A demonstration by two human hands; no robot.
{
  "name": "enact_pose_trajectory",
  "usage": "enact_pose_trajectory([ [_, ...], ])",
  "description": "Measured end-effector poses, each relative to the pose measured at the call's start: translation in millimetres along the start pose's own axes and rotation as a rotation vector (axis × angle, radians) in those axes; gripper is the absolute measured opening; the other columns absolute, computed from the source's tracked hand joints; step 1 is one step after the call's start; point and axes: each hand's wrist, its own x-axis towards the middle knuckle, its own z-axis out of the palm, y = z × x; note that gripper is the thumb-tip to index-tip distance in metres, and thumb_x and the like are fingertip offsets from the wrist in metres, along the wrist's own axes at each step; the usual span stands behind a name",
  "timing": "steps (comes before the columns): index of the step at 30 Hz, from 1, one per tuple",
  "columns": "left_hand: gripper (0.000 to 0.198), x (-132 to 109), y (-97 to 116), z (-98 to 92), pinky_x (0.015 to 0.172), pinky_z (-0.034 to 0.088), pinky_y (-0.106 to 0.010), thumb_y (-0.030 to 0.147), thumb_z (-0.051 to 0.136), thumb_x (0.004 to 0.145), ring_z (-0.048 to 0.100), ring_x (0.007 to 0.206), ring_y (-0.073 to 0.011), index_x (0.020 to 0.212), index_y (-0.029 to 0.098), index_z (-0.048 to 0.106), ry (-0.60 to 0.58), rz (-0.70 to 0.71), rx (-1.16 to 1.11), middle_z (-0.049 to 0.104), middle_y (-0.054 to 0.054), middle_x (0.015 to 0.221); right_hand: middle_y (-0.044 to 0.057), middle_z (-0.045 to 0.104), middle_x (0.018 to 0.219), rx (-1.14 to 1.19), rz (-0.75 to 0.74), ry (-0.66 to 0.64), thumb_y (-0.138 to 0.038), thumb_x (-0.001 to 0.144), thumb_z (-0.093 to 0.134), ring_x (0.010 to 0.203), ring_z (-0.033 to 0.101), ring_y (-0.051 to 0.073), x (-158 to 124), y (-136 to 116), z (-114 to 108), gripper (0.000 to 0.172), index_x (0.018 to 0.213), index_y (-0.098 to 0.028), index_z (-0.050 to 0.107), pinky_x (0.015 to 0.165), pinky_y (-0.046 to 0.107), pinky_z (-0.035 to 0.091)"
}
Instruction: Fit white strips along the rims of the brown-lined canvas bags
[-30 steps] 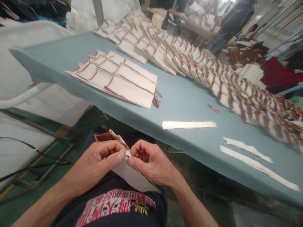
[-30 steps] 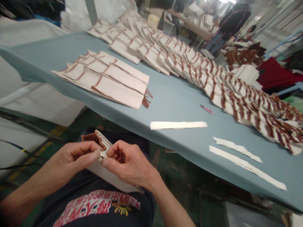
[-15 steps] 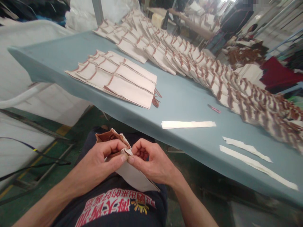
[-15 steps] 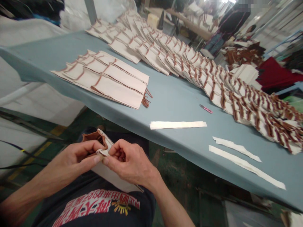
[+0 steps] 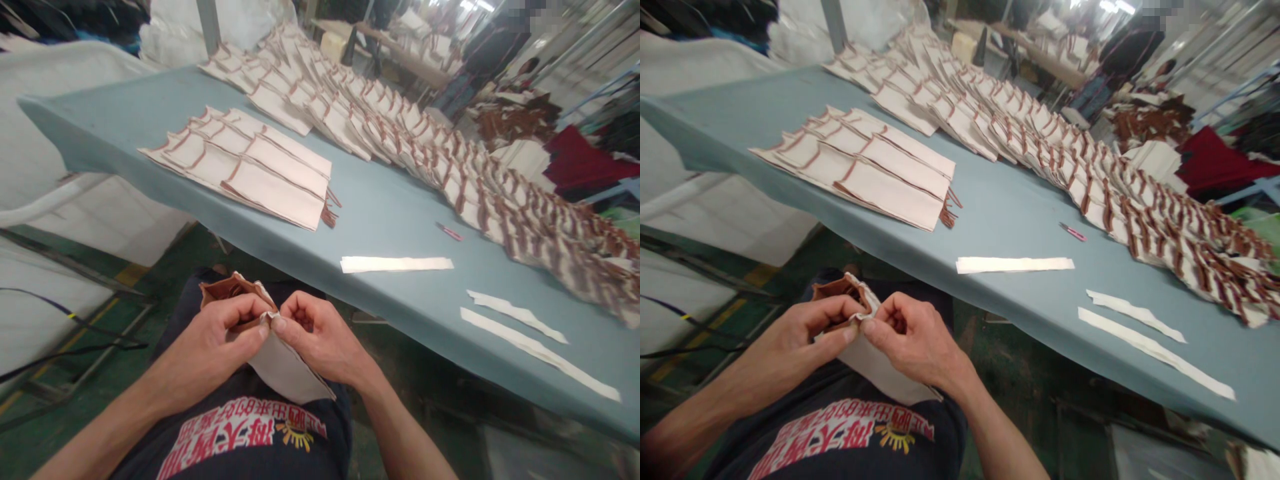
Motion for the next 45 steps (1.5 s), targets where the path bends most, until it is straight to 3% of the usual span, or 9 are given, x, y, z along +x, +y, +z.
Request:
enact_pose_trajectory([
  [7,0.03,-3,0,-2.3,0.062,0.051,-0.021,0.044,0.071,0.101,0.065,0.071,-0.0177,0.085,0.023,0.085,-0.031,-0.024,-0.045,0.077,0.0,0.079,-0.004,0.058,0.073,0.0,0.039,-0.058,-0.053,0.099,0.077,0.066,0.047,0.013,3,7,-1,0.035,0.086,-0.023,0.062,0.057,0.025,0.035],
  [15,0.034,-1,-1,-4.7,0.063,0.051,-0.022,0.052,0.075,0.095,0.067,0.072,-0.019,0.085,0.022,0.086,-0.038,-0.096,-0.092,0.08,-0.002,0.08,-0.005,0.062,0.072,-0.202,-0.12,0.023,-0.04,0.101,0.071,0.063,0.053,0.013,-2,-1,4,0.024,0.086,-0.024,0.061,0.06,0.026,0.037],
  [19,0.037,5,2,-2.8,0.06,0.051,-0.023,0.054,0.073,0.093,0.066,0.068,-0.0194,0.082,0.02,0.084,-0.035,-0.138,-0.068,0.078,-0.003,0.077,-0.005,0.063,0.073,-0.283,-0.133,0.059,-0.039,0.102,0.069,0.062,0.054,0.013,-2,0,8,0.023,0.087,-0.025,0.06,0.063,0.028,0.037],
  [24,0.036,6,-7,1.4,0.055,0.046,-0.022,0.051,0.069,0.098,0.062,0.063,-0.0168,0.082,0.022,0.083,0.032,-0.094,-0.033,0.077,0.0,0.074,-0.004,0.065,0.075,-0.353,-0.122,0.137,-0.041,0.102,0.072,0.065,0.057,0.015,-2,5,14,0.023,0.089,-0.025,0.061,0.066,0.029,0.037],
  [30,0.034,2,-6,0.7,0.06,0.053,-0.023,0.048,0.069,0.096,0.069,0.07,-0.0197,0.079,0.023,0.085,0.06,-0.07,0.04,0.08,-0.002,0.078,-0.004,0.065,0.079,-0.262,-0.059,0.167,-0.049,0.101,0.078,0.069,0.058,0.016,-1,13,21,0.028,0.096,-0.024,0.065,0.069,0.029,0.042],
  [34,0.034,3,-2,1.5,0.055,0.049,-0.023,0.046,0.07,0.097,0.063,0.063,-0.0175,0.074,0.024,0.081,0.116,-0.023,0.041,0.076,0.001,0.072,-0.002,0.068,0.083,-0.239,-0.082,0.158,-0.053,0.103,0.078,0.074,0.06,0.017,-1,12,21,0.032,0.097,-0.024,0.067,0.072,0.031,0.045],
  [40,0.035,5,15,3.2,0.055,0.051,-0.025,0.044,0.064,0.094,0.063,0.06,-0.0186,0.065,0.025,0.073,0.201,0.028,0.1,0.075,0.0,0.066,-0.002,0.073,0.088,-0.214,-0.094,0.15,-0.045,0.104,0.078,0.078,0.065,0.017,-3,3,25,0.023,0.1,-0.024,0.068,0.073,0.029,0.048],
  [45,0.034,-5,10,-0.4,0.058,0.051,-0.026,0.044,0.064,0.094,0.067,0.061,-0.0204,0.066,0.027,0.075,0.278,0.022,0.166,0.077,0.0,0.066,-0.003,0.07,0.082,-0.273,-0.106,0.196,-0.04,0.1,0.077,0.072,0.062,0.016,-13,14,37,0.02,0.093,-0.024,0.066,0.07,0.028,0.044],
])
